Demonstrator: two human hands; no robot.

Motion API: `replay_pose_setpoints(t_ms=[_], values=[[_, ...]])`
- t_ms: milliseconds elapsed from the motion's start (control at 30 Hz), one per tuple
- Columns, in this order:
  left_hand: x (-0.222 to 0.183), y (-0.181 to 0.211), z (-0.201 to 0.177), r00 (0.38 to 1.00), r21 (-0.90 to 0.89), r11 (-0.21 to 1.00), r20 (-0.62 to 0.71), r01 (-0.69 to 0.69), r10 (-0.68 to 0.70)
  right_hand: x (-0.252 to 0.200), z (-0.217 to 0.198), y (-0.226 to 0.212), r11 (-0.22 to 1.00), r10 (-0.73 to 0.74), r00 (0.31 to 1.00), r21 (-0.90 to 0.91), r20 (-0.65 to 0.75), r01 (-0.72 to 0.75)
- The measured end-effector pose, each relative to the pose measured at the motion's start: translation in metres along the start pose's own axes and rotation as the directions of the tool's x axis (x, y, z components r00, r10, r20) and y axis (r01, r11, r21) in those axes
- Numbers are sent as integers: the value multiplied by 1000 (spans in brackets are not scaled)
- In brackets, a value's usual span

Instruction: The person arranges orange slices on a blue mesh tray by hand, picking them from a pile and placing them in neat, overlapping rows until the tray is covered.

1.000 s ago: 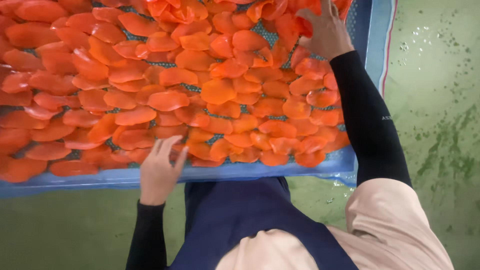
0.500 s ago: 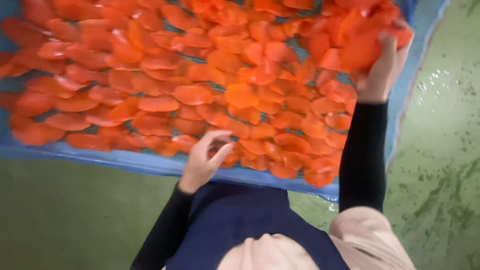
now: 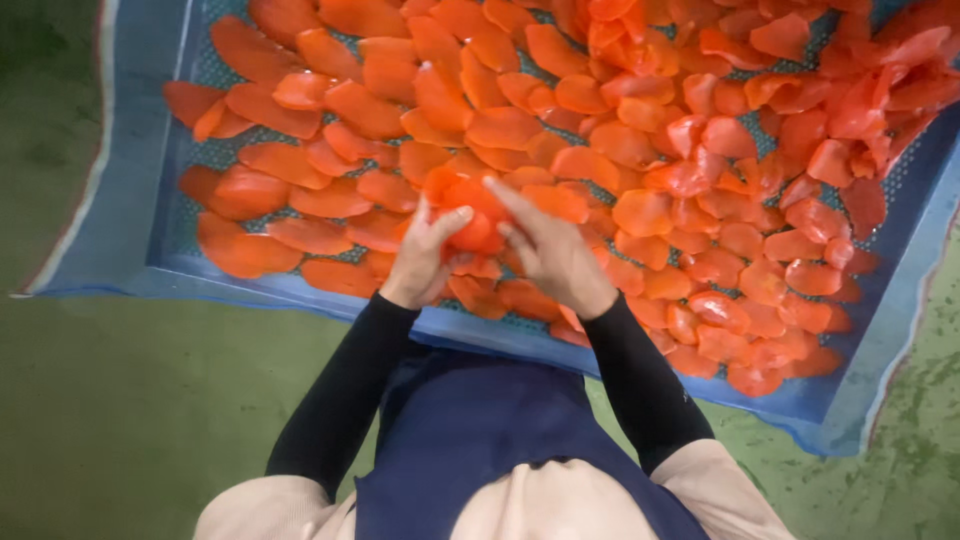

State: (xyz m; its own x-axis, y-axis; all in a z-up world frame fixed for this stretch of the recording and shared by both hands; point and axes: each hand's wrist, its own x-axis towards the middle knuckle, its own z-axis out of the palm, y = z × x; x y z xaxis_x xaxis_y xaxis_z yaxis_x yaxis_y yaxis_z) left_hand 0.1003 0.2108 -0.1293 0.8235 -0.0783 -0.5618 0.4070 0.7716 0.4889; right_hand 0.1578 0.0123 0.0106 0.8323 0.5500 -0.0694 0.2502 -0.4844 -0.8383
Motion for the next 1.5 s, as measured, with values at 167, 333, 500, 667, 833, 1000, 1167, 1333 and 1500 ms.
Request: replay_pose_setpoints(t_ms=[167,333,500,667,833,1000,1167,1333,1500], values=[[2,64,-13,982,-89,992,-174,-93,76,61,-3,-18,968,248,908,47,-339,-246],[9,97,-43,929,279,888,43,-364,367,161,-47,55,747,-540,807,-577,-238,330],[-15,150,-28,878,575,677,179,-460,444,153,13,23,905,-355,931,-282,-83,320],[-10,147,-40,851,572,662,130,-484,510,140,53,-15,866,-445,894,-229,51,444],[5,138,-70,932,228,909,-17,-349,362,144,78,-2,848,-487,869,-287,-87,446],[2,150,-79,938,297,892,54,-342,342,173,94,0,878,-25,950,447,-311,170],[-20,176,-48,914,135,924,-152,-359,377,200,91,-33,855,57,947,505,-315,117],[-26,187,-56,879,157,924,-287,-349,381,260,85,13,672,-646,763,-486,-17,558],[-21,183,-79,835,556,746,-157,-367,528,209,112,-9,946,-317,946,-96,-60,311]])
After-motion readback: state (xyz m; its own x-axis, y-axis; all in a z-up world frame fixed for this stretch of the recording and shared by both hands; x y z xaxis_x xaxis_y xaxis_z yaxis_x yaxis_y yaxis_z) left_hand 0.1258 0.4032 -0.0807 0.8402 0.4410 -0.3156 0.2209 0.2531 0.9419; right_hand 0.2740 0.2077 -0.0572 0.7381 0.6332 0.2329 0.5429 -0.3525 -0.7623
